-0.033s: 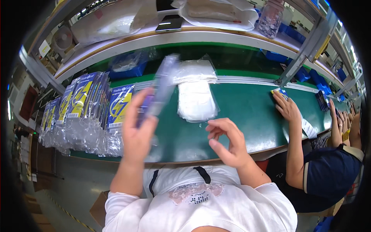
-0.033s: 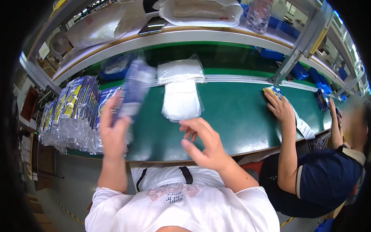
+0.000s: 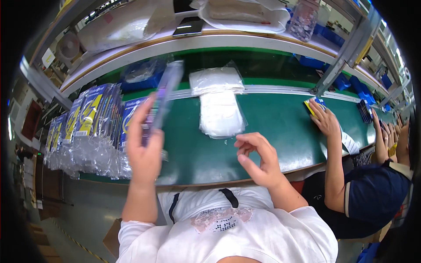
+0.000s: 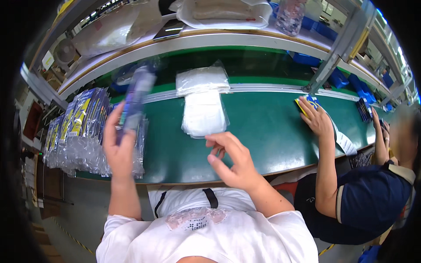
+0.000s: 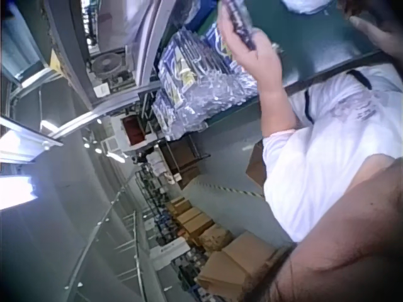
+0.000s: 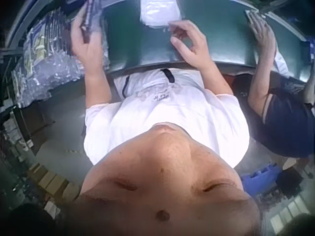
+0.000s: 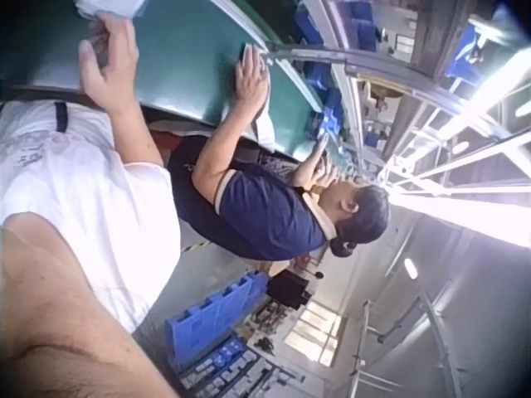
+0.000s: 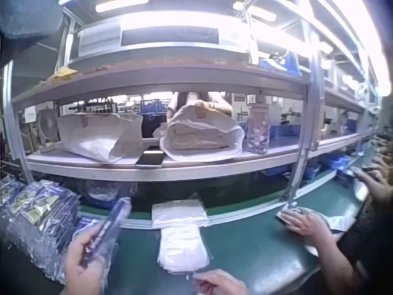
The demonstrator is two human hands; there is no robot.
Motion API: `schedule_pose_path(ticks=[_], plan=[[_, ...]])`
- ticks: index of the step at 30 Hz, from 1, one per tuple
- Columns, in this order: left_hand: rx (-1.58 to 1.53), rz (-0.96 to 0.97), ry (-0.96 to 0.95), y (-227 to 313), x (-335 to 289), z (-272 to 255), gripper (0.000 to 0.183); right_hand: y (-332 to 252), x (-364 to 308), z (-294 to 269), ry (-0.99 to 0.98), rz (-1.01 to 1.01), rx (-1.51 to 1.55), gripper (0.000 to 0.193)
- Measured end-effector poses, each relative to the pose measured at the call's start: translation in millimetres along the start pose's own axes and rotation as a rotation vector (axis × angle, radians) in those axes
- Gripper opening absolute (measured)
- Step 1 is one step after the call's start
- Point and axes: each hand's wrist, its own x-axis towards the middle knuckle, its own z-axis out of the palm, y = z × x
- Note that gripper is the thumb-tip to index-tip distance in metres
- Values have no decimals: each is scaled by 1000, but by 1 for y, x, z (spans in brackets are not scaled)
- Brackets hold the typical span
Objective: The person places small blue and yellow boxes into clear plastic bags on a green conveyor belt. They then move the filled bags to a stack on the left side of the belt. The person repeats this process continuously throughout the clip.
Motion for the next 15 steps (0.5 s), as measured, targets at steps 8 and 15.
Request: schedule_pose_path(ticks=[8, 15], plan=[[902, -45, -168, -44, -11, -44, 42, 43, -3, -37, 106, 223, -221, 28], [979, -43, -178, -13, -4, -30, 48, 143, 35, -175, 504, 314, -1239, 49]])
